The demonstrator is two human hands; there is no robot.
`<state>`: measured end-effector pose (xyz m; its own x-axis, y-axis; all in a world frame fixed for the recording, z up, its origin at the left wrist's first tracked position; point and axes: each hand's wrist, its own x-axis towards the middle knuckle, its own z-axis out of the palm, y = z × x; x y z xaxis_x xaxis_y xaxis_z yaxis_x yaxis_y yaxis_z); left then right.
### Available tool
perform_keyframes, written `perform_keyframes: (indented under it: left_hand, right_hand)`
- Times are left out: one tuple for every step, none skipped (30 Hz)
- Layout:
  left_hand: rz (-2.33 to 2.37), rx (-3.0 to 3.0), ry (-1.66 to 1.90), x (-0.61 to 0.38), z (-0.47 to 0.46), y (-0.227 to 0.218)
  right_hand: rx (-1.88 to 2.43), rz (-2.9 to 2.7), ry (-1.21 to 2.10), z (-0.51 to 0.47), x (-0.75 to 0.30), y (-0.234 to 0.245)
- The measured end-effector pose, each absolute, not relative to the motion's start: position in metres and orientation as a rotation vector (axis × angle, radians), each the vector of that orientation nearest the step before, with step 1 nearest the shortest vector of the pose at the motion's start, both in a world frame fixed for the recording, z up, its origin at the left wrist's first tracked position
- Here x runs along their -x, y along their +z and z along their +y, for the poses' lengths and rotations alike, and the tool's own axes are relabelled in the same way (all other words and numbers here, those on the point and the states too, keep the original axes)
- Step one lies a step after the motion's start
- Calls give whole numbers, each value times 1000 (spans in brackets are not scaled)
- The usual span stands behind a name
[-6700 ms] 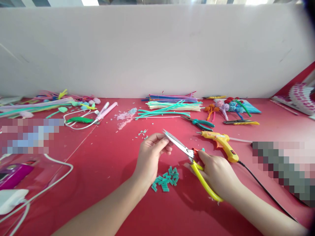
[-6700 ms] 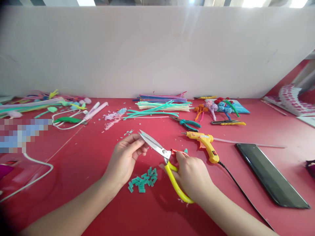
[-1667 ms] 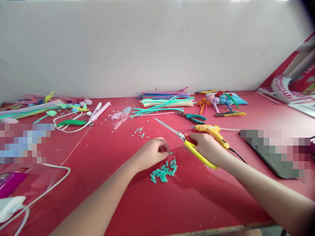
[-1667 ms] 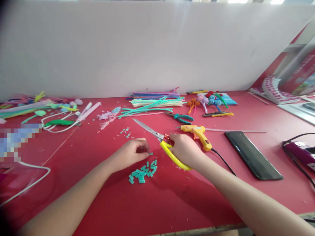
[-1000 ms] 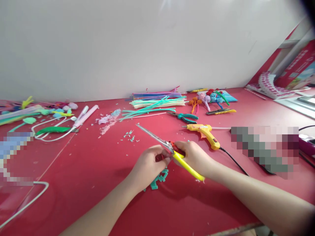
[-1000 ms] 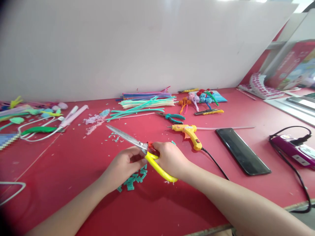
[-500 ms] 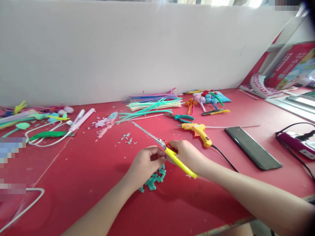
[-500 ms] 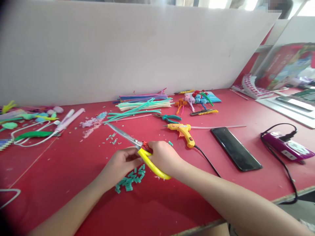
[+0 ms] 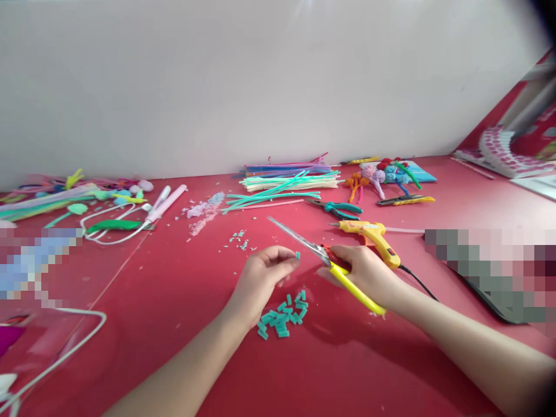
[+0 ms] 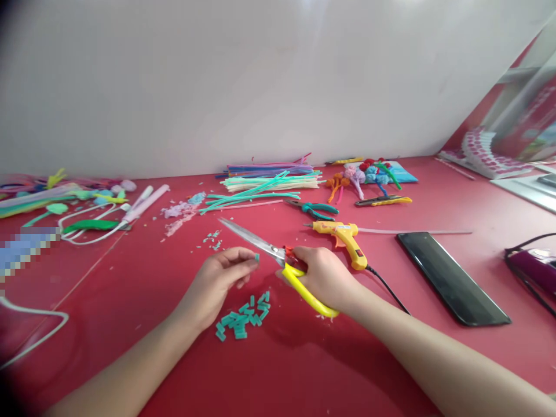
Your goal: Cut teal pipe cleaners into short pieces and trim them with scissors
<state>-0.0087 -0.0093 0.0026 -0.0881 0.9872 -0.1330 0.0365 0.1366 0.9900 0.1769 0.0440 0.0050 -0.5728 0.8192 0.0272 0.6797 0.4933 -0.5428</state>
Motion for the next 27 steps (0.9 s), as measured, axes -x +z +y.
perform_keyframes:
  left_hand:
    - [1343,-1057,1186,8,-9,2]
    - [1321,-1018,1224,7,-9,2]
    - [1301,-978,1263,7,-9,1]
    - [1283,-936,1300,6,-9,1]
    - [1265,-895,1334,5,-9,1]
    - [1241,-857,1365,4,-9,2]
    - [1208,-824,1393,4,-9,2]
    - [1167,-795,1420,4,-9,2]
    - [1125,-770,1445,5,-9,3]
    - [1086,-747,1469,5,-9,3]
    - [1055,-723,1491,6,-9,3]
    - [1033,-701,1510,7,-9,4]
    - [1021,-683,1527,8,-9,4]
    - [1014,-673,1539,8,-10,5]
    - [1012,-674,1549,9,-10,5]
    - [1014,-689,1560,9,-10,5]
    - [1026,-716,1568,9,-10,5]
    - [1047,-754,1576,9,-10,5]
    - [1076,-795,1584,9,-11,5]
    - [1105,-835,1589,9,-11,5]
    - [1134,-871,1589,9,-12,5]
    - [1158,-903,1583,9,-12,5]
    - [1177,-936,1572,9,-12,5]
    - [1193,-973,1555,9,-13,6]
    - [1206,-1008,1538,9,-13,6]
    - [1212,-1034,1528,9,-13,7]
    - [1208,-1039,1530,9,-13,7]
  right_hand:
    - [1288,-2463,701,43,-179,5]
    - [1308,-2473,683,42,-181,5]
    - [1327,-2484,647,40,-182,6]
    - [1344,-2497,593,39,-182,6]
    - [1357,-2511,527,37,-182,6]
    - [1365,-2524,456,36,-182,5]
    - [1369,-2538,383,34,-182,4]
    - [1371,-2551,313,33,-182,2]
    - [1376,-2560,251,33,-182,0]
    - [1382,-2567,201,32,-181,-2]
    - [1386,-2573,165,31,-181,-5]
    - [1388,-2578,141,31,-180,-7]
    - [1387,-2583,127,30,-180,-8]
    - [1382,-2587,120,30,-179,-10]
    - [1378,-2588,113,29,-179,-10]
    - [1370,-2587,101,29,-178,-10]
    - [1361,-2584,85,28,-178,-10]
    - [1351,-2578,65,28,-178,-9]
    - [1340,-2575,45,27,-178,-9]
    - [1332,-2572,29,27,-178,-8]
    - [1327,-2571,21,26,-178,-7]
    - [1324,-2570,21,26,-178,-6]
    - [1326,-2569,26,26,-178,-6]
    - [1326,-2569,34,25,-179,-5]
    - [1323,-2568,40,25,-179,-5]
    - [1319,-2567,44,25,-179,-5]
    - [1315,-2565,46,25,-179,-6]
